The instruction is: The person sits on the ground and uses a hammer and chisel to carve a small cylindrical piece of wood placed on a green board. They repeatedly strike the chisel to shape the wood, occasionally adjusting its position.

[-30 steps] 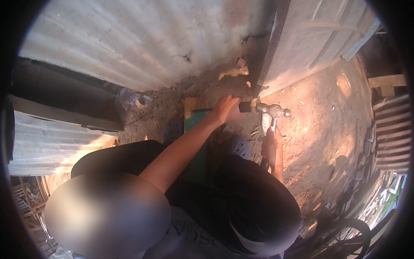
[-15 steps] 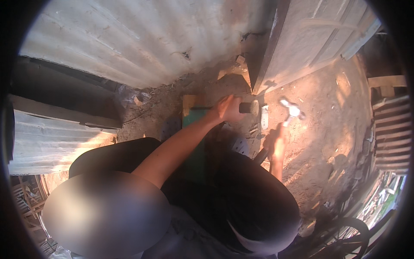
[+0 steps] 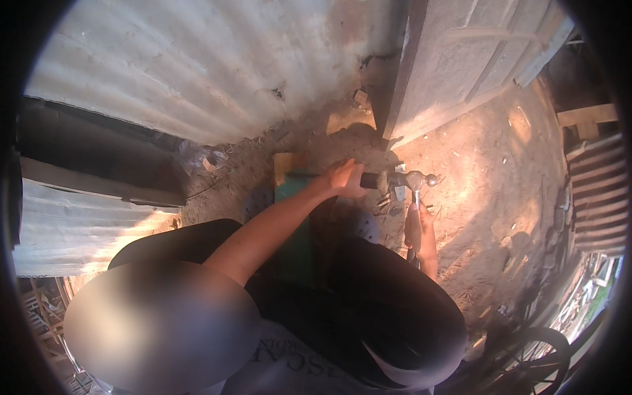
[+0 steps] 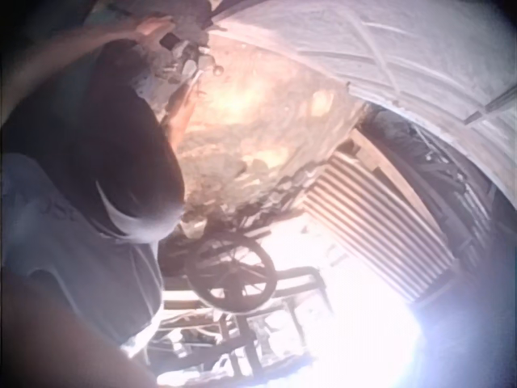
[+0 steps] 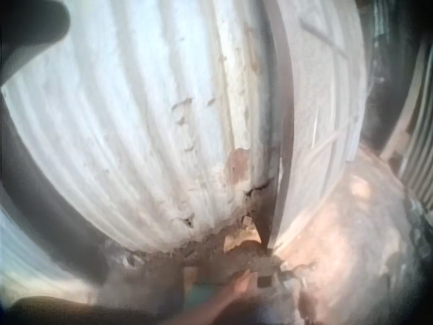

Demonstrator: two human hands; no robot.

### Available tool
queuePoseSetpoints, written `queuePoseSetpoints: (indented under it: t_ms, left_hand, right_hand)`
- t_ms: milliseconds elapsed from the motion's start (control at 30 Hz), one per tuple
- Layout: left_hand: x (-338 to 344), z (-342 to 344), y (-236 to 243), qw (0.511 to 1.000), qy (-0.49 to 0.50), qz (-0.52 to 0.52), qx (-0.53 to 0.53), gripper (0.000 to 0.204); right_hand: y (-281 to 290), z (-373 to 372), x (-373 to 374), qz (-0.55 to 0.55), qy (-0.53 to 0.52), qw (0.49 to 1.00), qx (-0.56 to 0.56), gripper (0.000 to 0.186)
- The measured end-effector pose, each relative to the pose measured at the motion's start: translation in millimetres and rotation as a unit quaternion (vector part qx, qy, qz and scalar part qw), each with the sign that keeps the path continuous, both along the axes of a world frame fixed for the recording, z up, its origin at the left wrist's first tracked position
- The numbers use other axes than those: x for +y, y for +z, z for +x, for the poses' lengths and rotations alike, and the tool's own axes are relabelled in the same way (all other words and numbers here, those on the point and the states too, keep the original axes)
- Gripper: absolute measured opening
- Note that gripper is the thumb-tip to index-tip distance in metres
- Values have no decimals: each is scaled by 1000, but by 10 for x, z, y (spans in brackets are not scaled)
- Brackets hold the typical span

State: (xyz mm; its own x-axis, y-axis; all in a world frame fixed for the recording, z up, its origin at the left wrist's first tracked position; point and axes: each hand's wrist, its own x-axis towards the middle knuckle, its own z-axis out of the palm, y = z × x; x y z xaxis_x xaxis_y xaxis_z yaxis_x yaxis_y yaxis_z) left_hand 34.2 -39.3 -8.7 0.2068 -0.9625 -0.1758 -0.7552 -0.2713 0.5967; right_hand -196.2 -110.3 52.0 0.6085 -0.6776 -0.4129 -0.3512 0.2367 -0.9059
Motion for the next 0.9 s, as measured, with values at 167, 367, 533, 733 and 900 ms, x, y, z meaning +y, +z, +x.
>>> queuePoseSetpoints:
  t_ms: [167,367,533,733,900]
  left_hand:
    - [287,179,15,973,-159,165,-29,43]
    - [680,482,97,992,-58,114,3,36]
    - [519,155,318,994,-91,-44,35,28]
    - [461,17,451,989,-93,-70,93,24]
    - [467,80,584,994,-38,-74,73,32]
  right_hand:
    - [-108,40,148,9,-66,997,37,34]
    - [-203,49,46,-11,-44,999,9,32]
    - [195,171,-196,-86,29,993,77,31]
    - [865,216,-462,-253,146,950,111,28]
    - [1349,384,-459,-258,179,936,159,30]
